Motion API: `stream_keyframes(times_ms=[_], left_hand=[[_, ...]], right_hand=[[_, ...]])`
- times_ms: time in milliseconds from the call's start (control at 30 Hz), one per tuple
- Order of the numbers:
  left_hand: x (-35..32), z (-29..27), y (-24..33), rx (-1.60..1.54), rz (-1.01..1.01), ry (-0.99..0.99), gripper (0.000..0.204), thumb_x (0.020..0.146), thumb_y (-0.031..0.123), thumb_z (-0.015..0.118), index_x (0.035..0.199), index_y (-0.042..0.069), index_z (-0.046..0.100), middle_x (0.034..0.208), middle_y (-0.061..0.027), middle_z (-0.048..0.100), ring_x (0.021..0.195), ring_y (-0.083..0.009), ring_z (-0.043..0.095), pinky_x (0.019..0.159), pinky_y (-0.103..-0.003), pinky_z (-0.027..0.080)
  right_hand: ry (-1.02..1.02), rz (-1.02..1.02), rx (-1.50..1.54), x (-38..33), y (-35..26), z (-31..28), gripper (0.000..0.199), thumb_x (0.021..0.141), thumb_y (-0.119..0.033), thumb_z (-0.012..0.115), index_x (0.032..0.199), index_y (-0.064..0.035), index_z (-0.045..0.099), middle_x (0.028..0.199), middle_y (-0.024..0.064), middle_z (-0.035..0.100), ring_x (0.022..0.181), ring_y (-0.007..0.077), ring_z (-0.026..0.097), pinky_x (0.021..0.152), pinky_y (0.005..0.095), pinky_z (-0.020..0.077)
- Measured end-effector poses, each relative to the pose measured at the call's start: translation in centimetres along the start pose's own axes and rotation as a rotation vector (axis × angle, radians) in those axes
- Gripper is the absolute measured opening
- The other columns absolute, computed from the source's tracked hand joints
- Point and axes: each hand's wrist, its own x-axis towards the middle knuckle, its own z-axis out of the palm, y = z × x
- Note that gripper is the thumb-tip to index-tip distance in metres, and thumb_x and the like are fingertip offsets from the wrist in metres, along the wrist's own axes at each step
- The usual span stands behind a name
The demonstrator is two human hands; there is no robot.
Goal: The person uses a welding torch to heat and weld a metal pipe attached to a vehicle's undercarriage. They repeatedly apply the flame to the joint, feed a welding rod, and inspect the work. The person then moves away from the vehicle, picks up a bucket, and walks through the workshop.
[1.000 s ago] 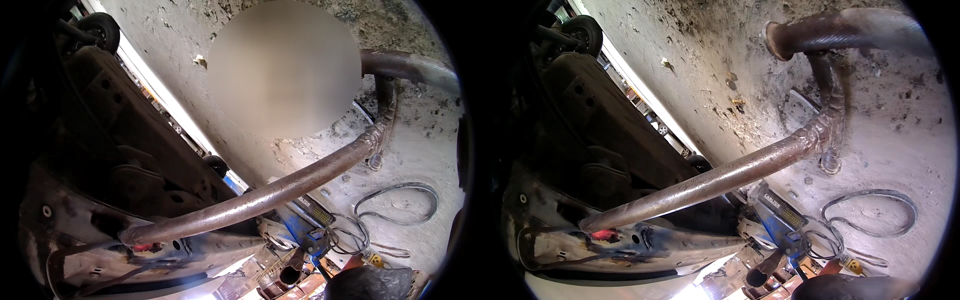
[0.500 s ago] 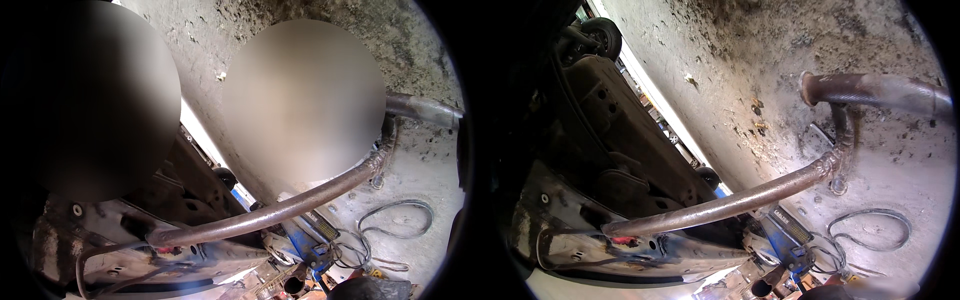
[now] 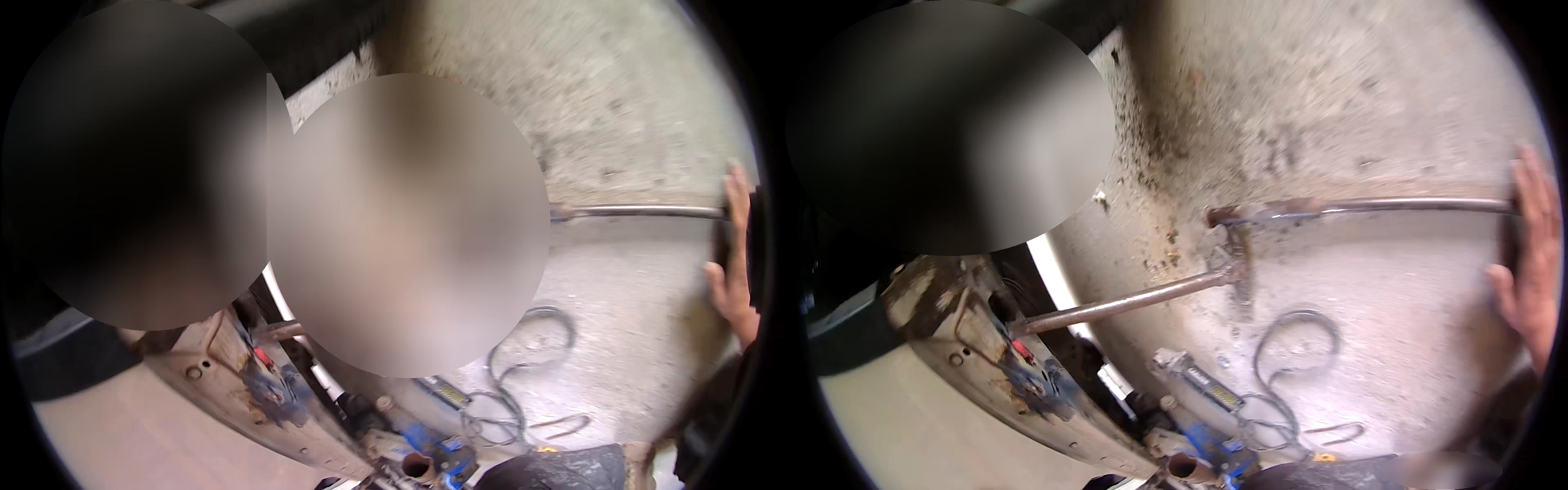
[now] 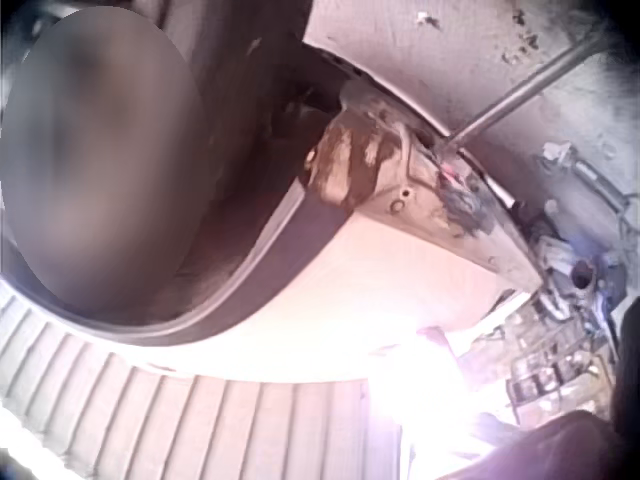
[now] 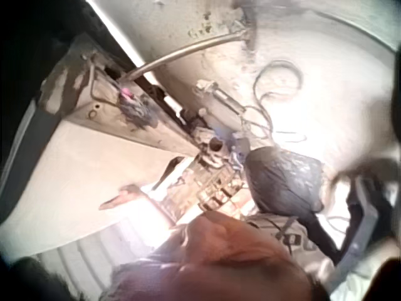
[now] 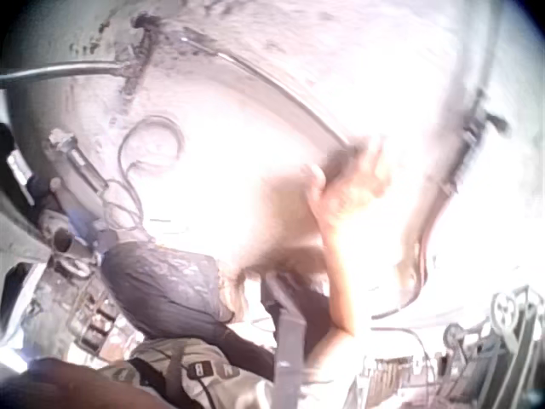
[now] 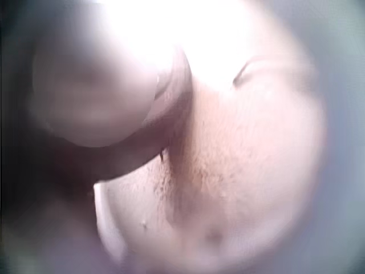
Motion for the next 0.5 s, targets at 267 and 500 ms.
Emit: stream_keyframes(times_ms=[267, 500], left_hand=[[-5.0, 1.3, -1.4, -0.048, -0.224, -0.148, 0.082, 0.094, 0.058, 0.021, 0.136, -0.013, 0.031, 0.142, -0.0269, 0.033, 0.130, -0.0453, 0.033, 0.102, -0.059, 0.027], [-5.6, -4.3, -5.8, -0.198, -0.128, -0.631, 0.079, 0.092, 0.057, 0.032, 0.141, -0.004, 0.027, 0.147, -0.0239, 0.026, 0.132, -0.0407, 0.032, 0.103, -0.054, 0.030]], right_hand=[[-0.014, 0.189, 0.272, -0.9, -3.9, -4.7, 0.085, 0.081, -0.050, 0.058, 0.144, -0.0042, 0.023, 0.152, 0.0133, 0.019, 0.142, 0.0284, 0.014, 0.115, 0.0431, 0.0114], [0.159, 0.180, 0.525, -9.5, -10.7, -24.1, 0.068, 0.088, -0.045, 0.053, 0.138, -0.0035, 0.034, 0.145, 0.0184, 0.030, 0.136, 0.0302, 0.026, 0.111, 0.0413, 0.0246]])
